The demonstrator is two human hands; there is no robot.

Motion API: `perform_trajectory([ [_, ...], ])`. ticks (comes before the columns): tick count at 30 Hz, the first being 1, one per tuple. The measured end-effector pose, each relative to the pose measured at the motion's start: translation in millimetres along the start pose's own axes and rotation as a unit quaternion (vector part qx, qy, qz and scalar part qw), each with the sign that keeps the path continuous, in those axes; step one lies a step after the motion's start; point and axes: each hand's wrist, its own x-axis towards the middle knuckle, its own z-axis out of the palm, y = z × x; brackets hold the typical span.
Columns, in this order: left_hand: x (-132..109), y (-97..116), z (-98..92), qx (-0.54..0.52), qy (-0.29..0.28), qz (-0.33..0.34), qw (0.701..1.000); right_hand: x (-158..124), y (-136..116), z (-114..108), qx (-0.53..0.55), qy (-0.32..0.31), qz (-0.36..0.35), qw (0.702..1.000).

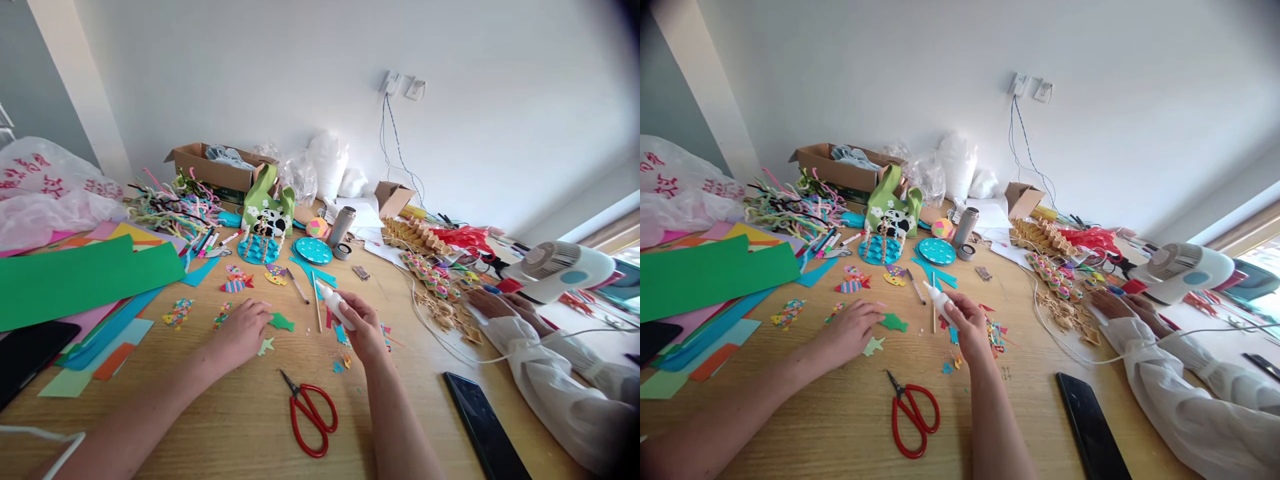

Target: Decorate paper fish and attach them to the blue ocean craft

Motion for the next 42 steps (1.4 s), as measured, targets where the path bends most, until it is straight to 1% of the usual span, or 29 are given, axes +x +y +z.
perform_trajectory([
  [3, -7, -1, 5.0, -0.005, 0.022, 0.006, 1.000, 1, -5, -10, -0.081, -0.056, 0.016, 0.995],
  [6, -11, -1, 10.6, 0.006, 0.036, 0.029, 0.999, 2, -6, -20, -0.162, -0.100, 0.012, 0.982],
  [11, -14, 3, 11.2, 0.030, 0.032, 0.060, 0.997, 5, -4, -29, -0.229, -0.128, 0.002, 0.965],
  [15, -15, 7, 10.6, 0.028, 0.035, 0.066, 0.997, 4, -4, -32, -0.261, -0.137, 0.019, 0.955],
  [19, -16, 9, 11.9, 0.030, 0.035, 0.069, 0.997, 3, -6, -41, -0.299, -0.150, 0.018, 0.942],
  [23, -16, 9, 12.3, 0.042, 0.031, 0.065, 0.996, 3, -8, -46, -0.322, -0.145, 0.033, 0.935],
  [29, -16, 10, 12.3, 0.052, 0.028, 0.065, 0.996, 4, -4, -44, -0.359, -0.136, 0.054, 0.922],
  [39, -16, 11, 10.8, 0.054, 0.022, 0.065, 0.996, 5, 1, -42, -0.378, -0.140, 0.046, 0.914],
  [42, -16, 12, 10.6, 0.051, 0.025, 0.065, 0.996, 5, 0, -40, -0.399, -0.142, 0.045, 0.905],
])
